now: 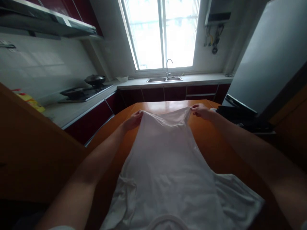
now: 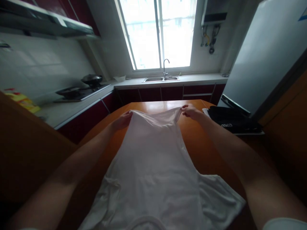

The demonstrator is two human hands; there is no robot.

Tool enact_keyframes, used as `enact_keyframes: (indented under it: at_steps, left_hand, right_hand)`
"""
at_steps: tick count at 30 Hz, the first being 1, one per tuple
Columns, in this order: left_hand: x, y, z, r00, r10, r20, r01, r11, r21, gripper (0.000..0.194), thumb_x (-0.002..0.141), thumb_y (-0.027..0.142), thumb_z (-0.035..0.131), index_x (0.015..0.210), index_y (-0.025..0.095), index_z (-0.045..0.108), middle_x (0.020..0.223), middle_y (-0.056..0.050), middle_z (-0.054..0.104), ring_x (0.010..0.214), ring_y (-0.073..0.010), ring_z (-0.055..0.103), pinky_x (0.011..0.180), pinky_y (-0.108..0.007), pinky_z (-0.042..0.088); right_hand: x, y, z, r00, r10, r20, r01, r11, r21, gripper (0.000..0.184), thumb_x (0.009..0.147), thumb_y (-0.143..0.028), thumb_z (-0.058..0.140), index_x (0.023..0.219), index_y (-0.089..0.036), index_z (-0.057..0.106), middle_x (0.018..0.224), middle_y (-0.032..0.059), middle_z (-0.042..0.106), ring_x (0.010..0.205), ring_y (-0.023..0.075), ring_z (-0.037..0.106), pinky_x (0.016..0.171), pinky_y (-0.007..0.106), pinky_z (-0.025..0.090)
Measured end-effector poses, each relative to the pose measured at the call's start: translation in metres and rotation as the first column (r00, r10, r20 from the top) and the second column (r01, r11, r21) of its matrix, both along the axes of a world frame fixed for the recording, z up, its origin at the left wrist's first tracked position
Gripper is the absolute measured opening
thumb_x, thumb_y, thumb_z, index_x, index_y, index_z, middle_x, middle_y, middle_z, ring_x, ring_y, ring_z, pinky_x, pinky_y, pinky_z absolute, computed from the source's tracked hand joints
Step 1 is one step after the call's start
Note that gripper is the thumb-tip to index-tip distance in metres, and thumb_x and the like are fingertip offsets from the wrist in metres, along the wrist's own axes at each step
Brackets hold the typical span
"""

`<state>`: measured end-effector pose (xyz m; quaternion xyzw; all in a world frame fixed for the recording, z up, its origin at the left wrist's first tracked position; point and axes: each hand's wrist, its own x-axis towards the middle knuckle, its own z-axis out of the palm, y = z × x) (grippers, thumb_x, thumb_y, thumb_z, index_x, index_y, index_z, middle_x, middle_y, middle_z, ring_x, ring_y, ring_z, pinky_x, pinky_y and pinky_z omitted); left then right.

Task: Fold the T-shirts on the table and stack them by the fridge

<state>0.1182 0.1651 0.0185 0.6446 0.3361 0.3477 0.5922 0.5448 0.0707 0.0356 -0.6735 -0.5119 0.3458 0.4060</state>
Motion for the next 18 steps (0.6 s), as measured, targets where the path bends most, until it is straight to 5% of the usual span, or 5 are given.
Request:
enact_keyframes:
  at_steps: [4, 7, 13, 16, 18]
  left_hand:
    - [-0.007, -0.003, 0.040, 0.996, -0.091, 0.008, 0.091, 0.995, 0.027, 0.045, 0.076, 0.046, 0.083, 0.106, 0.018, 0.064, 0.098, -0.004, 0.069, 0.083, -0.0161, 0.067, 0.078, -0.027, 0.055]
    - [-0.015, -0.010, 0.074, 0.973, -0.135, -0.186, 0.154, 0.984, 0.091, 0.049, 0.073, 0.047, 0.085, 0.108, 0.019, 0.065, 0.096, -0.004, 0.069, 0.082, -0.0163, 0.066, 0.073, -0.025, 0.053]
    - [-0.022, -0.023, 0.137, 0.807, -0.091, -0.583, 0.292, 0.920, 0.260, 0.067, 0.077, 0.055, 0.076, 0.135, 0.025, 0.062, 0.118, -0.007, 0.069, 0.101, -0.0232, 0.064, 0.080, -0.024, 0.050]
    - [-0.019, -0.023, 0.154, 0.783, -0.040, -0.621, 0.282, 0.912, 0.298, 0.066, 0.081, 0.060, 0.069, 0.137, 0.025, 0.062, 0.120, -0.008, 0.069, 0.104, -0.0249, 0.062, 0.081, -0.024, 0.050]
    - [-0.017, -0.022, 0.161, 0.768, -0.021, -0.640, 0.284, 0.907, 0.311, 0.064, 0.082, 0.060, 0.066, 0.135, 0.024, 0.065, 0.113, -0.008, 0.070, 0.098, -0.0239, 0.063, 0.080, -0.025, 0.050]
  right_hand:
    - [0.025, 0.000, 0.031, 0.933, 0.106, -0.344, -0.021, 0.970, 0.243, 0.018, 0.077, -0.018, 0.072, 0.083, -0.020, 0.056, 0.074, 0.0009, 0.059, 0.059, 0.0096, 0.054, 0.048, 0.019, 0.039]
    - [0.039, -0.006, 0.043, 0.908, 0.183, -0.377, -0.062, 0.948, 0.311, 0.018, 0.074, -0.019, 0.075, 0.082, -0.019, 0.059, 0.073, 0.0011, 0.059, 0.062, 0.0112, 0.055, 0.053, 0.021, 0.044]
    - [0.051, -0.023, 0.056, 0.979, 0.197, 0.055, -0.203, 0.964, 0.170, 0.041, 0.073, -0.053, 0.083, 0.082, -0.016, 0.068, 0.066, 0.0021, 0.060, 0.058, 0.0116, 0.052, 0.054, 0.024, 0.042]
    - [0.048, -0.026, 0.061, 0.914, 0.168, 0.369, -0.241, 0.957, 0.160, 0.046, 0.061, -0.052, 0.090, 0.079, -0.014, 0.073, 0.064, 0.0007, 0.060, 0.059, 0.0107, 0.049, 0.052, 0.023, 0.037]
    - [0.047, -0.025, 0.062, 0.886, 0.176, 0.430, -0.280, 0.941, 0.191, 0.045, 0.057, -0.052, 0.091, 0.074, -0.014, 0.074, 0.063, -0.0004, 0.060, 0.060, 0.0106, 0.048, 0.052, 0.023, 0.035]
